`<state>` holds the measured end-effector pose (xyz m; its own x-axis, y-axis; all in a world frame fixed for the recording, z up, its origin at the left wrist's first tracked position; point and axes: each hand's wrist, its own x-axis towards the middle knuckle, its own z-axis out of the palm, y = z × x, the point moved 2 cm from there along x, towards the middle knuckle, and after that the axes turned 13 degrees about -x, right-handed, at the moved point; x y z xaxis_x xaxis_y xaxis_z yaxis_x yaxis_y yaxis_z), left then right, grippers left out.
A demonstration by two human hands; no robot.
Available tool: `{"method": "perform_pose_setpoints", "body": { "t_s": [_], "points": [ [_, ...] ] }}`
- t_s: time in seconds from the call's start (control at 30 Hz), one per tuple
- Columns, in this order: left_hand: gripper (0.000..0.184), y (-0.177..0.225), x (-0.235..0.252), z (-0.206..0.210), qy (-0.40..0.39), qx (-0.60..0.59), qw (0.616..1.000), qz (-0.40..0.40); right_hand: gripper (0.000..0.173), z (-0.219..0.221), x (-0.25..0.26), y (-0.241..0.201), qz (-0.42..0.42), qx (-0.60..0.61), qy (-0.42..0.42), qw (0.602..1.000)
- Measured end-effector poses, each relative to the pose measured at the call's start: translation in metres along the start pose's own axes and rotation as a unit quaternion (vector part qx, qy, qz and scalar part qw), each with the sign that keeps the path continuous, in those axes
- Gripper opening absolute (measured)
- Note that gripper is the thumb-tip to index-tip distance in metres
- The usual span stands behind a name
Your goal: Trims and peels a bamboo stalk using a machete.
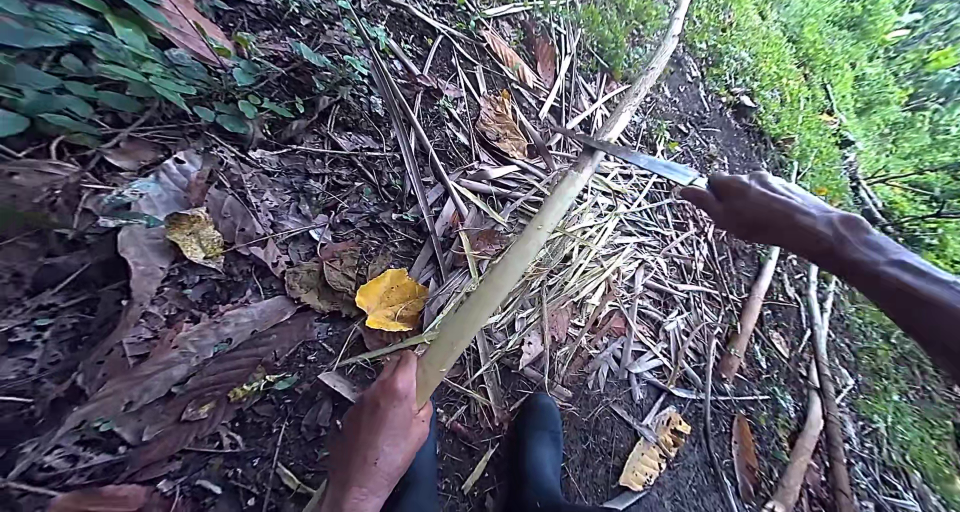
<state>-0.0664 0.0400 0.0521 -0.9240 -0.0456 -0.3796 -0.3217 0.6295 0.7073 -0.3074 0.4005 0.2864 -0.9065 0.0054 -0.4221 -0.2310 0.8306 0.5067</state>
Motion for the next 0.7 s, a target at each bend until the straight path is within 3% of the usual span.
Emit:
{"method": "perform_pose_setpoints", "body": {
  "t_s": [0.13, 0.2, 0.33, 0.43, 0.53, 0.6, 0.7],
  "points": [
    [0.042, -0.004, 0.001, 0.005, 0.006, -0.008, 1.000, 0.016, 0.046, 0.008, -0.024, -0.044, -0.078, -0.063, 0.005, 0.995],
    [0.040, -0.004, 0.000, 0.003, 0.012, -0.009, 1.000, 0.019, 0.046, 0.029, -0.024, -0.054, -0.126, -0.086, 0.059, 0.987],
    [0.040, -0.002, 0.003, 0.000, 0.006, 0.006, 1.000, 0.007, 0.053, 0.038, 0.009, -0.026, -0.063, -0.017, 0.015, 0.998],
    [0.041, -0.001, 0.004, 0.000, 0.003, 0.001, 1.000, 0.008, 0.051, 0.034, -0.002, -0.036, -0.067, -0.030, 0.009, 0.997],
    [0.041, -0.002, 0.004, 0.000, 0.010, -0.006, 1.000, 0.012, 0.048, 0.039, -0.012, -0.038, -0.125, -0.073, 0.094, 0.985],
    [0.042, -0.002, 0.002, 0.001, 0.006, 0.001, 1.000, 0.010, 0.049, 0.049, -0.001, -0.015, -0.110, -0.048, 0.127, 0.985],
    [0.042, -0.002, 0.001, 0.001, 0.009, 0.007, 1.000, 0.005, 0.050, 0.022, 0.003, -0.017, -0.063, -0.051, 0.025, 0.996]
  ]
}}
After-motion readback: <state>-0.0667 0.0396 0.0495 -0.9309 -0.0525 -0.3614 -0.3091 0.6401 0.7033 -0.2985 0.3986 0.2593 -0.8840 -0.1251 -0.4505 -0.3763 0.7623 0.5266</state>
